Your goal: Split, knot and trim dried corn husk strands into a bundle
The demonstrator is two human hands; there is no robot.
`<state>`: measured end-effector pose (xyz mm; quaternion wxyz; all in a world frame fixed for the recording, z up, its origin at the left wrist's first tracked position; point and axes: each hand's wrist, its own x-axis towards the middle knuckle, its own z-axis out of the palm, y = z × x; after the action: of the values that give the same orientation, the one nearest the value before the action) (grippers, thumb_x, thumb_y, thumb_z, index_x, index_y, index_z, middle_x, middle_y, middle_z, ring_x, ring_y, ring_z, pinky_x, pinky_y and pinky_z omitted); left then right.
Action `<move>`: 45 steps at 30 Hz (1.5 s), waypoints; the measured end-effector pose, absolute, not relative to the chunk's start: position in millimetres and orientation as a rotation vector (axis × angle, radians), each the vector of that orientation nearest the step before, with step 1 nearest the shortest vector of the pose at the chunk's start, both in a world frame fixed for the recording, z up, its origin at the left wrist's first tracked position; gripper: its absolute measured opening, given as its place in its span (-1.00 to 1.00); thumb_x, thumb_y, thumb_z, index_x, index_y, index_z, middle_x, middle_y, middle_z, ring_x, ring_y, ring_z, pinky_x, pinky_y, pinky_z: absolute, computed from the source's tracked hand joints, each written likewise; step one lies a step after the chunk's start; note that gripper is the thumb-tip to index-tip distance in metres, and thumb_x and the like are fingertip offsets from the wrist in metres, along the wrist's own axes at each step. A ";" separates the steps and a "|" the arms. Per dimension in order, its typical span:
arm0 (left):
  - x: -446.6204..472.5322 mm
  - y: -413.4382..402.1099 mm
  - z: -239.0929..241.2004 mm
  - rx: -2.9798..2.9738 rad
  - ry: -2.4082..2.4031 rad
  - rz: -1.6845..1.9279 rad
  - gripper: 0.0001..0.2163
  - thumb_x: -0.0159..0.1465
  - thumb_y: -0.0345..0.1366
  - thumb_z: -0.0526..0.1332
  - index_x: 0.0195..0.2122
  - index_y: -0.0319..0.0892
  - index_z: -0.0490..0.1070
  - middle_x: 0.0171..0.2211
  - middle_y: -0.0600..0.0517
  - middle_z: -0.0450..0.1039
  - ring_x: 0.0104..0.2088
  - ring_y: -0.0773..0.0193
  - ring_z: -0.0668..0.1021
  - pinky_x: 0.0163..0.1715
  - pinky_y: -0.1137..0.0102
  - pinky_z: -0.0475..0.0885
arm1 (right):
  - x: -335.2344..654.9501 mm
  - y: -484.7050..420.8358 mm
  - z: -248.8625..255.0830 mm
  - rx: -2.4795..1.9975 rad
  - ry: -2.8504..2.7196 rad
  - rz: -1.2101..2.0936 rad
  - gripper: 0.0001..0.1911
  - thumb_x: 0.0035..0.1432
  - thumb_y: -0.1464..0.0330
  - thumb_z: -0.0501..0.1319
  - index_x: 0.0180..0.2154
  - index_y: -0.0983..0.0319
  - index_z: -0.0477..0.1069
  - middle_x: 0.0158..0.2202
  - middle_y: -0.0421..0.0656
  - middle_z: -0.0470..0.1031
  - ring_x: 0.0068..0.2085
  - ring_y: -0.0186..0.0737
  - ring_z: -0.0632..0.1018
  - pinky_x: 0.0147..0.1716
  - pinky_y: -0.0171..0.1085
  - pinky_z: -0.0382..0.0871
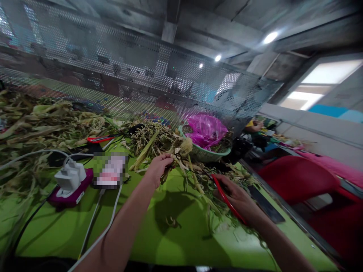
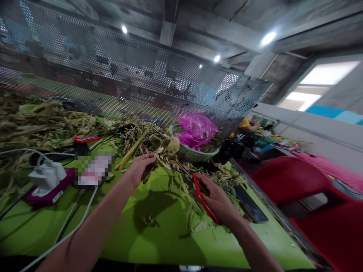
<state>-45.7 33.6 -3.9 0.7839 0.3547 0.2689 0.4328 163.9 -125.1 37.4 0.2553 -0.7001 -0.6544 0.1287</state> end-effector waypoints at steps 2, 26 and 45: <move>-46.1 32.1 -2.2 0.784 0.565 0.913 -0.84 -0.08 -0.38 0.34 -0.44 -0.25 0.46 -0.52 0.07 0.45 -0.54 0.43 0.44 -0.49 0.53 0.34 | 160.9 -121.0 36.6 -1.900 -1.810 0.328 -0.51 0.10 0.14 0.17 0.04 0.19 0.36 0.00 -0.04 0.47 -0.06 -0.01 0.51 -0.10 -0.16 0.42; -45.2 28.8 3.5 0.768 0.578 0.882 -0.86 -0.09 -0.40 0.35 -0.49 -0.26 0.44 -0.55 0.06 0.43 -0.55 0.43 0.43 -0.48 0.52 0.35 | 143.8 -107.3 32.5 -1.894 -1.837 0.284 -0.56 0.00 0.21 0.26 -0.06 0.22 0.47 -0.14 -0.10 0.56 -0.16 -0.07 0.55 -0.14 -0.20 0.43; -41.7 32.6 -6.9 0.836 0.540 0.859 -0.86 -0.04 -0.36 0.34 -0.44 -0.26 0.45 -0.51 0.06 0.43 -0.53 0.43 0.45 -0.43 0.50 0.38 | 148.0 -106.1 23.7 -1.863 -1.865 0.171 -0.60 0.07 0.24 0.21 -0.03 0.20 0.42 -0.15 -0.13 0.55 -0.19 -0.11 0.56 -0.18 -0.23 0.43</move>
<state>-41.7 32.6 -6.9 0.7916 0.3884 0.2510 0.3994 148.0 -106.1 23.7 0.2475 -0.6832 -0.6841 0.0629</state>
